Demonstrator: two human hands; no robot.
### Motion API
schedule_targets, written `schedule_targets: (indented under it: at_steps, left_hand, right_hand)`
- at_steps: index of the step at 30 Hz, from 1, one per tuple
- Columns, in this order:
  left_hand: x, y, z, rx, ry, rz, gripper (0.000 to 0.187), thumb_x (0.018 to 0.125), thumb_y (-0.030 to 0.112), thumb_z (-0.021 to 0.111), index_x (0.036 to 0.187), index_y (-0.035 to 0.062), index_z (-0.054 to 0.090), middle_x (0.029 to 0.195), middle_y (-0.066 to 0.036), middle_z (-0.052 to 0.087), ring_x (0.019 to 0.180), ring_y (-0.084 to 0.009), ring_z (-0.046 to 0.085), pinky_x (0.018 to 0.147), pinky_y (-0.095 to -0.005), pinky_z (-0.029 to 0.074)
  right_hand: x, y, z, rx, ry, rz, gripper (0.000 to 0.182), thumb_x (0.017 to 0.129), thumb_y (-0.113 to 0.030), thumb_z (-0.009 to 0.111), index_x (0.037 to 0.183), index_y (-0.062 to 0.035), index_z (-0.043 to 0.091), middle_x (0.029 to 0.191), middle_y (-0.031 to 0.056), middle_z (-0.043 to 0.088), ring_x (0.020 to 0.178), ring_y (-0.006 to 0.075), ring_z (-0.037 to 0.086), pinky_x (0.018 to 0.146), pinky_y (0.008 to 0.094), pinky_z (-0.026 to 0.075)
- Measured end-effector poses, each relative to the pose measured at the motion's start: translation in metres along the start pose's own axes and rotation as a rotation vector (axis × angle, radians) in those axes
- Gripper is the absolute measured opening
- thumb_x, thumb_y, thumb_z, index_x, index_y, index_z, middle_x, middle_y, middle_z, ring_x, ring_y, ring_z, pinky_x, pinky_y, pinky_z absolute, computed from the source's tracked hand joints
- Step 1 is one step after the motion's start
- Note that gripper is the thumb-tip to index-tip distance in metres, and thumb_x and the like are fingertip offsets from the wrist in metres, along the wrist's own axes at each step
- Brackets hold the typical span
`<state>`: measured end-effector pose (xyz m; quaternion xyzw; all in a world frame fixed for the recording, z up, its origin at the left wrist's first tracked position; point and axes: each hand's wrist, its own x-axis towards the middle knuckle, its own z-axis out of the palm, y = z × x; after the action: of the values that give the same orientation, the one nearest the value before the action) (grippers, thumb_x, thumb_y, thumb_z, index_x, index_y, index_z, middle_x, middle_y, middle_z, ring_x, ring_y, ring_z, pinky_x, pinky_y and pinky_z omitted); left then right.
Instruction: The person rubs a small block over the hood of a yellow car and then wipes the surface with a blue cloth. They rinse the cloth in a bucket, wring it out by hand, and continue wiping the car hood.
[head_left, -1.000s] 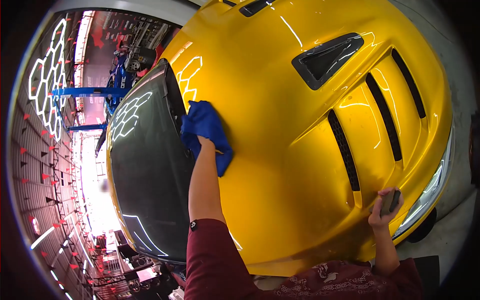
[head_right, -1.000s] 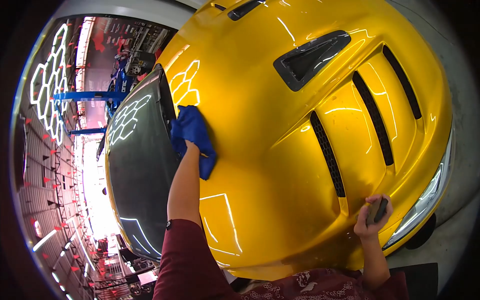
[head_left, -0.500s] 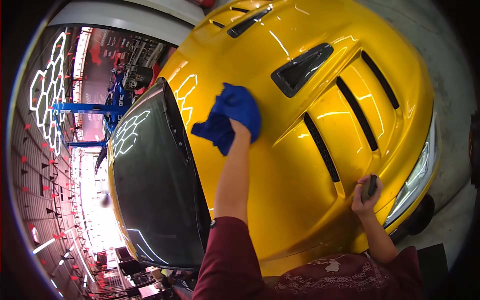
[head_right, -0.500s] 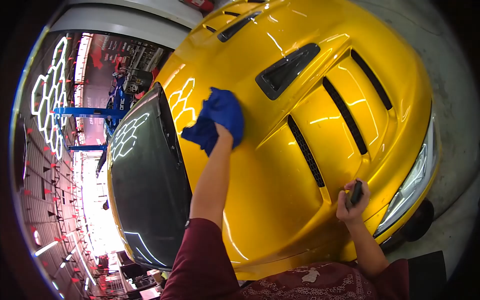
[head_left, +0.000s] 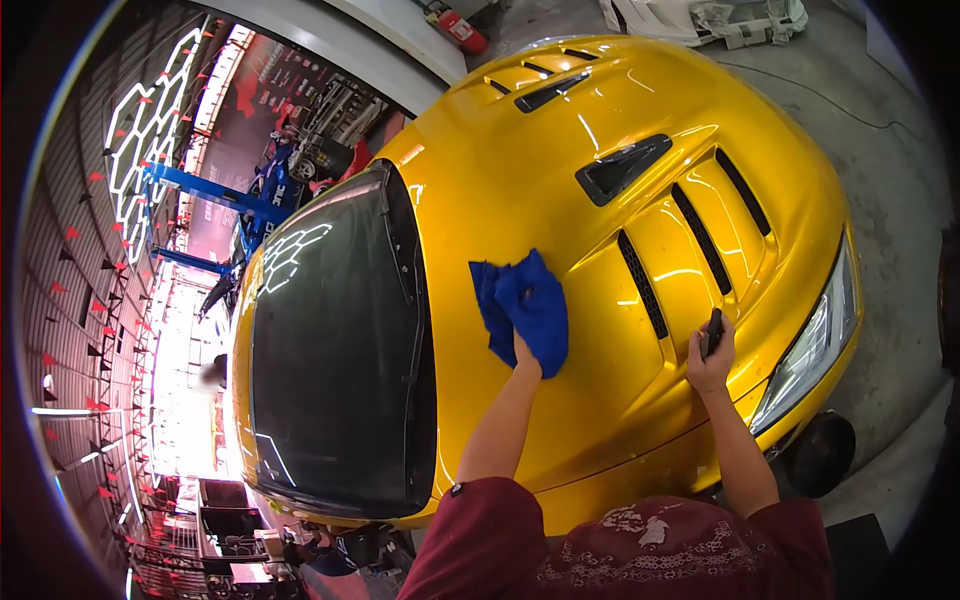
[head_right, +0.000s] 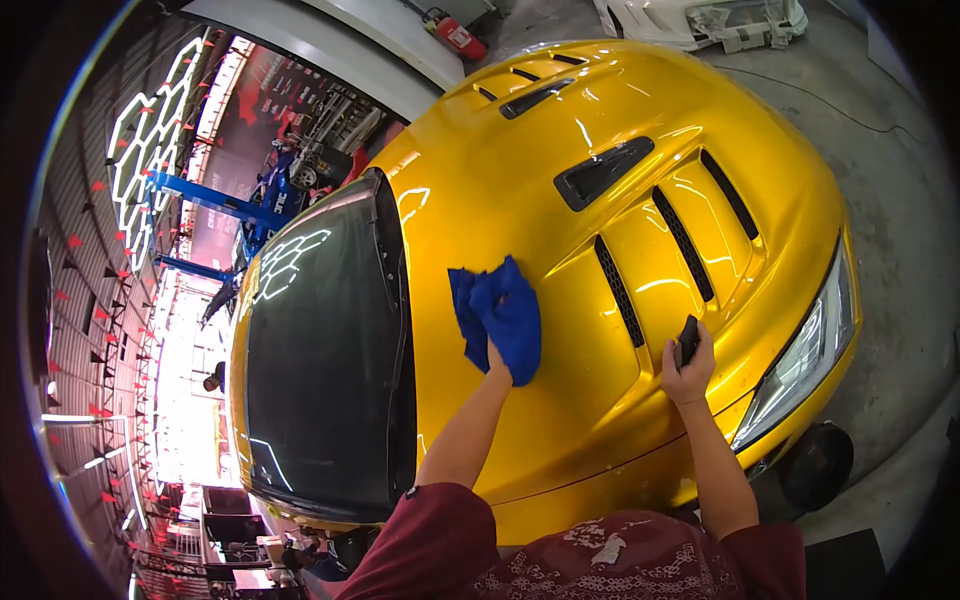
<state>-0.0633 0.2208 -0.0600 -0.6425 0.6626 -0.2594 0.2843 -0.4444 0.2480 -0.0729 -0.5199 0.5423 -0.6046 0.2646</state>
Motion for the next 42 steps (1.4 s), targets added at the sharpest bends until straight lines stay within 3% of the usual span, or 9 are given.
schedule_targets:
  at_steps: [6, 15, 18, 22, 26, 31, 36, 39, 42]
  left_hand:
    - [-0.024, -0.018, 0.004, -0.361, -0.158, -0.091, 0.055, 0.111, 0.02, 0.033, 0.162, 0.0074, 0.021, 0.165, -0.007, 0.027, 0.153, -0.0218, 0.024, 0.128, -0.0347, 0.015]
    - [0.04, -0.055, 0.011, -0.576, -0.239, -0.171, 0.053, 0.111, 0.021, 0.031, 0.161, 0.0074, 0.023, 0.165, -0.007, 0.029, 0.153, -0.0209, 0.025, 0.128, -0.0348, 0.016]
    - [0.089, -0.064, 0.092, -0.542, 0.011, -0.153, 0.053, 0.11, 0.021, 0.033, 0.16, 0.0066, 0.026, 0.163, -0.009, 0.033, 0.152, -0.0214, 0.029, 0.127, -0.035, 0.018]
    - [0.17, -0.098, 0.244, 0.111, -0.001, -0.084, 0.054, 0.109, 0.022, 0.036, 0.159, 0.0063, 0.028, 0.162, -0.011, 0.035, 0.151, -0.0225, 0.031, 0.127, -0.0348, 0.019]
    - [0.195, -0.127, 0.091, 0.268, -0.129, -0.01, 0.053, 0.109, 0.022, 0.034, 0.159, 0.0063, 0.028, 0.163, -0.011, 0.033, 0.152, -0.0228, 0.028, 0.128, -0.0345, 0.017]
    - [0.211, -0.184, 0.126, -0.295, -0.028, -0.271, 0.049, 0.108, 0.02, 0.043, 0.154, 0.0032, 0.036, 0.151, -0.014, 0.049, 0.14, -0.0241, 0.046, 0.12, -0.0347, 0.032]
    - [0.168, -0.189, 0.123, -1.125, 0.287, -0.824, 0.047, 0.105, 0.019, 0.051, 0.147, 0.0004, 0.042, 0.138, -0.015, 0.06, 0.127, -0.0246, 0.057, 0.111, -0.0348, 0.041]
    - [0.143, -0.185, 0.082, -1.271, 0.635, -0.847, 0.046, 0.101, 0.017, 0.058, 0.141, -0.0022, 0.045, 0.125, -0.015, 0.067, 0.113, -0.0246, 0.064, 0.102, -0.0351, 0.046]
    - [0.101, -0.168, 0.039, -1.251, 0.69, -0.87, 0.045, 0.1, 0.015, 0.058, 0.139, -0.0039, 0.046, 0.124, -0.016, 0.067, 0.113, -0.0259, 0.065, 0.101, -0.0353, 0.047]
  right_hand:
    - [0.001, -0.002, -0.001, 0.043, -0.023, 0.053, 0.049, 0.088, -0.008, 0.07, 0.131, 0.0075, 0.05, 0.1, 0.0166, 0.061, 0.083, 0.0276, 0.062, 0.077, 0.0366, 0.052]
    - [-0.001, -0.009, 0.001, 0.09, -0.02, 0.081, 0.049, 0.09, -0.004, 0.068, 0.134, 0.0056, 0.047, 0.1, 0.0093, 0.058, 0.078, 0.0138, 0.057, 0.071, 0.0274, 0.05]
    - [-0.003, -0.004, -0.001, 0.056, -0.004, 0.046, 0.052, 0.09, -0.001, 0.067, 0.136, 0.0059, 0.046, 0.102, 0.0107, 0.058, 0.081, 0.0155, 0.056, 0.076, 0.0289, 0.05]
    - [-0.018, 0.015, 0.0, 0.066, -0.018, 0.065, 0.055, 0.09, 0.002, 0.063, 0.139, 0.0063, 0.04, 0.106, 0.0128, 0.056, 0.089, 0.0187, 0.056, 0.085, 0.0315, 0.05]
    - [-0.026, 0.014, -0.008, 0.092, -0.036, 0.103, 0.058, 0.091, 0.003, 0.059, 0.143, 0.0053, 0.032, 0.111, 0.0159, 0.054, 0.096, 0.0215, 0.055, 0.091, 0.0347, 0.047]
    - [-0.023, 0.012, -0.012, 0.073, -0.077, 0.056, 0.056, 0.093, -0.001, 0.055, 0.143, 0.0047, 0.03, 0.114, 0.0177, 0.053, 0.098, 0.0229, 0.053, 0.093, 0.038, 0.046]
    - [-0.024, 0.012, -0.014, 0.05, -0.081, 0.027, 0.057, 0.092, -0.001, 0.056, 0.143, 0.0039, 0.03, 0.115, 0.0181, 0.053, 0.096, 0.0232, 0.054, 0.091, 0.0379, 0.047]
    - [-0.018, 0.01, -0.01, 0.061, -0.07, -0.005, 0.057, 0.091, 0.0, 0.059, 0.142, 0.0042, 0.033, 0.112, 0.0174, 0.055, 0.092, 0.0228, 0.055, 0.087, 0.0359, 0.049]
    - [-0.021, 0.015, -0.005, 0.099, -0.036, 0.015, 0.057, 0.09, 0.001, 0.061, 0.141, 0.0052, 0.036, 0.108, 0.0159, 0.057, 0.091, 0.022, 0.056, 0.086, 0.0347, 0.049]
